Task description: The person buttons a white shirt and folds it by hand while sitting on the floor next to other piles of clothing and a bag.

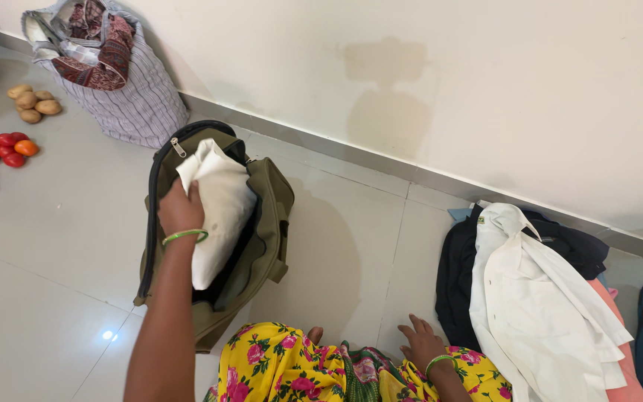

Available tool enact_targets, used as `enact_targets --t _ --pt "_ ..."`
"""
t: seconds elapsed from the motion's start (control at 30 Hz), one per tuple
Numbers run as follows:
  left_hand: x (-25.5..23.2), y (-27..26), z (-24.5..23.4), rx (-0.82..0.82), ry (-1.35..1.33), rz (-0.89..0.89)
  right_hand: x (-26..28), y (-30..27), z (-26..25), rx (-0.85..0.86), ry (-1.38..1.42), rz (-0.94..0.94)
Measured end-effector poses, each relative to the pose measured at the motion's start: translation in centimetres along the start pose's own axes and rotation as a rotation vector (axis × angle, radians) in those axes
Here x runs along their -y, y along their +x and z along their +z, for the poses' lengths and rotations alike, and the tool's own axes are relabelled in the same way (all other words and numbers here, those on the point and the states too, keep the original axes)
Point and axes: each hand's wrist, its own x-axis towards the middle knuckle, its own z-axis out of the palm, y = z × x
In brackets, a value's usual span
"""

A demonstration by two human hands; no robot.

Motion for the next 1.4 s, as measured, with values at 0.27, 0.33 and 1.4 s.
enact_targets --t 0.27,0.33,1.4 --pt "-5.5 -1.2 -6.4 -0.037 -0.615 0.035 0.1 -0.3 -0.2 -0.020 0.013 -0.028" --pt "-7.3 -1.6 -7.6 -0.011 -0.949 0.022 0.2 -0.5 -0.4 -0.026 0.012 -0.022" --pt "-10.1 -31.0 14.5 0.888 -1.013 -0.481 -3.8 1.3 1.7 -0.792 0.726 0.137"
